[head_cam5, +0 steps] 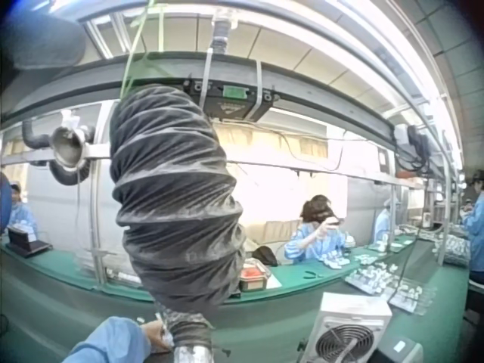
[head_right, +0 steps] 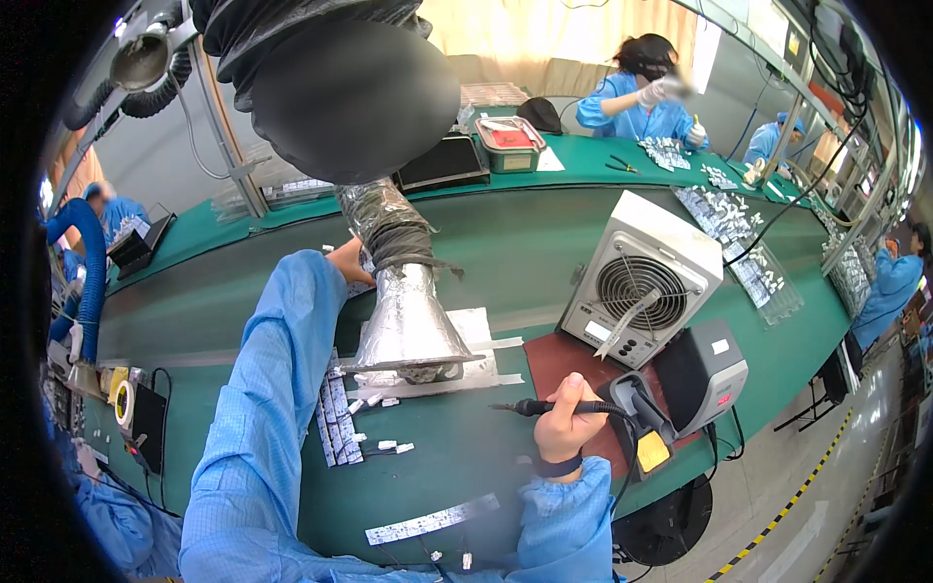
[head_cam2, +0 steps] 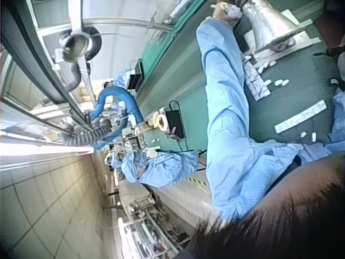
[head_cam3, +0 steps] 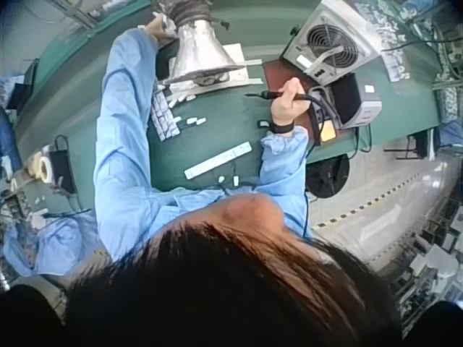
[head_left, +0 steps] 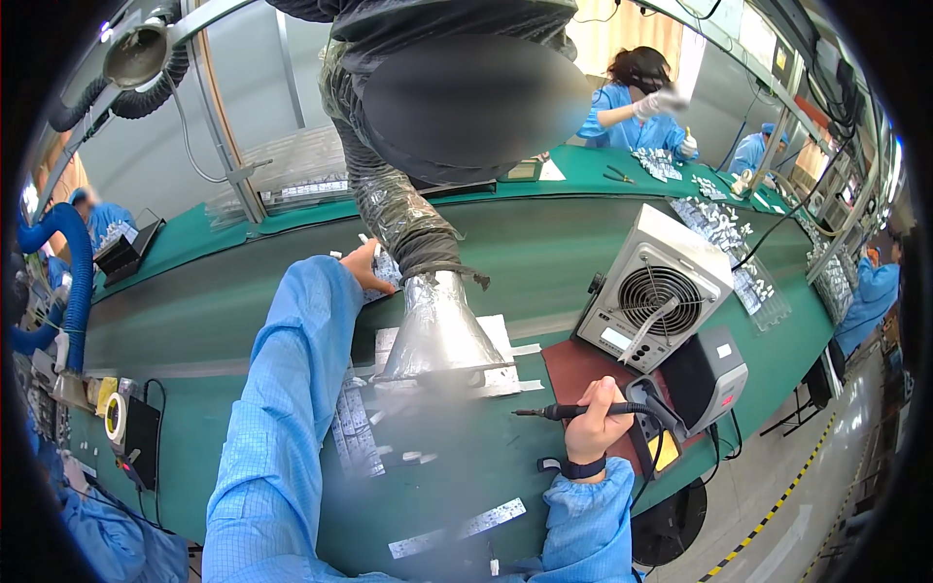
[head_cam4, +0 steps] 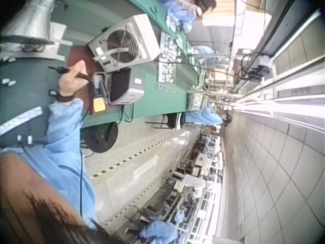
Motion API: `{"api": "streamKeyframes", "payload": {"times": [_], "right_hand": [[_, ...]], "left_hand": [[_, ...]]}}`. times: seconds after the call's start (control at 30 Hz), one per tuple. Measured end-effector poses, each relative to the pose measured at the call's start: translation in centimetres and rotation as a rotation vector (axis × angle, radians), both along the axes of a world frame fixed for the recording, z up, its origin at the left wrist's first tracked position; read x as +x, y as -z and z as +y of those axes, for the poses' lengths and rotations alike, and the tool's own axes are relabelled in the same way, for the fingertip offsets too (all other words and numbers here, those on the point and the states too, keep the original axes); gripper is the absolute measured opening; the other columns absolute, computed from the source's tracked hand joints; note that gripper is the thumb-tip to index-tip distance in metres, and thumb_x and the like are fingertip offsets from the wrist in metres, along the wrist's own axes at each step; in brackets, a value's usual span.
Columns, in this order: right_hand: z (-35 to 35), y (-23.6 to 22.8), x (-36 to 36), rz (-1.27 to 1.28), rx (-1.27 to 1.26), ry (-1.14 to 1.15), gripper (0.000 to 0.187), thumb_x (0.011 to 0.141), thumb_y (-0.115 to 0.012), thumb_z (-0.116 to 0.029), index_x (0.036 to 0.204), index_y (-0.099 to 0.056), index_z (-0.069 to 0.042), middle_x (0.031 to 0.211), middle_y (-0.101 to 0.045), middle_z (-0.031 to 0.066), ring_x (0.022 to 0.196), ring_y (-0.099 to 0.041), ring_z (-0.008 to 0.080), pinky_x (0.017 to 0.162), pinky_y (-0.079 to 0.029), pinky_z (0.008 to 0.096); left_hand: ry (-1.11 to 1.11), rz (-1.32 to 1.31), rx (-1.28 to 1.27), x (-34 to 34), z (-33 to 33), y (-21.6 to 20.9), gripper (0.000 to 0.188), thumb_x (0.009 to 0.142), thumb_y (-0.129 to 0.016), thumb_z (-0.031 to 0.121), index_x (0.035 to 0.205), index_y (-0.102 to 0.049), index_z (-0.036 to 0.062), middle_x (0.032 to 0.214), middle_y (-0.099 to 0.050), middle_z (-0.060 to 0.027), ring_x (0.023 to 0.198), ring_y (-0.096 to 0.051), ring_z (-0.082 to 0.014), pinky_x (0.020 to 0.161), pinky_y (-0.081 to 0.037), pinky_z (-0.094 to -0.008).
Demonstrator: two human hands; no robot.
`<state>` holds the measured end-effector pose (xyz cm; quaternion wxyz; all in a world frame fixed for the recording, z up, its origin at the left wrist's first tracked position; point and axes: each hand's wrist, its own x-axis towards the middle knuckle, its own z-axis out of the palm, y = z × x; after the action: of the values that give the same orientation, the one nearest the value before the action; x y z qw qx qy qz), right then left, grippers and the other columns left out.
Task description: Soldering small electronic components onto strips at a manual assembly station.
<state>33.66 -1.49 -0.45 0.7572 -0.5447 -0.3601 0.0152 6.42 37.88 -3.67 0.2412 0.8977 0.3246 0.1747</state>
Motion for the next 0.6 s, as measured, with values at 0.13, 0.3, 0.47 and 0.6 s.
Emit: {"api": "streamKeyframes", "payload": {"times": [0.13,0.3,0.47,0.6], "right_hand": [[-0.3,0.1,0.4,0.004,0.019,0.006,0.044,0.099,-0.044,-0.019,0.058,-0.039,-0.003,0.053,-0.041,0.0019,0.05,-0.038,0.0083,0.048,-0.027,0.0255],[0.0,-0.2,0.2,0.008,0.014,-0.008,0.044,0.099,-0.044,-0.019,0.058,-0.039,-0.003,0.053,-0.04,0.0016,0.05,-0.037,0.0081,0.048,-0.026,0.0254],[0.0,-0.3,-0.2,0.017,0.013,-0.031,0.045,0.099,-0.044,-0.02,0.058,-0.039,-0.003,0.053,-0.041,0.0016,0.05,-0.037,0.008,0.048,-0.026,0.0256],[-0.2,-0.3,0.0,0.009,0.011,-0.028,0.045,0.099,-0.044,-0.02,0.058,-0.039,-0.003,0.053,-0.041,0.0014,0.05,-0.037,0.0078,0.049,-0.026,0.0256]], "left_hand": [[-0.17,0.155,-0.22,-0.2,-2.3,-3.9,0.108,0.06,-0.089,0.033,0.144,-0.027,0.0045,0.138,-0.046,-0.0195,0.132,-0.04,-0.03,0.109,-0.03,-0.0324],[-0.268,0.34,-0.286,-5.2,-1.6,-5.3,0.113,0.059,-0.09,0.037,0.147,-0.025,0.0072,0.141,-0.043,-0.0178,0.135,-0.037,-0.0301,0.111,-0.026,-0.0337],[-0.44,0.389,-0.307,-8.0,-2.1,-5.4,0.124,0.06,-0.087,0.046,0.151,-0.013,0.0086,0.151,-0.029,-0.0217,0.141,-0.027,-0.0305,0.114,-0.023,-0.0337],[-0.397,0.301,-0.252,-7.0,-3.1,-3.7,0.131,0.06,-0.088,0.045,0.151,-0.003,0.0008,0.152,-0.023,-0.0242,0.142,-0.024,-0.0299,0.115,-0.021,-0.0311]]}}
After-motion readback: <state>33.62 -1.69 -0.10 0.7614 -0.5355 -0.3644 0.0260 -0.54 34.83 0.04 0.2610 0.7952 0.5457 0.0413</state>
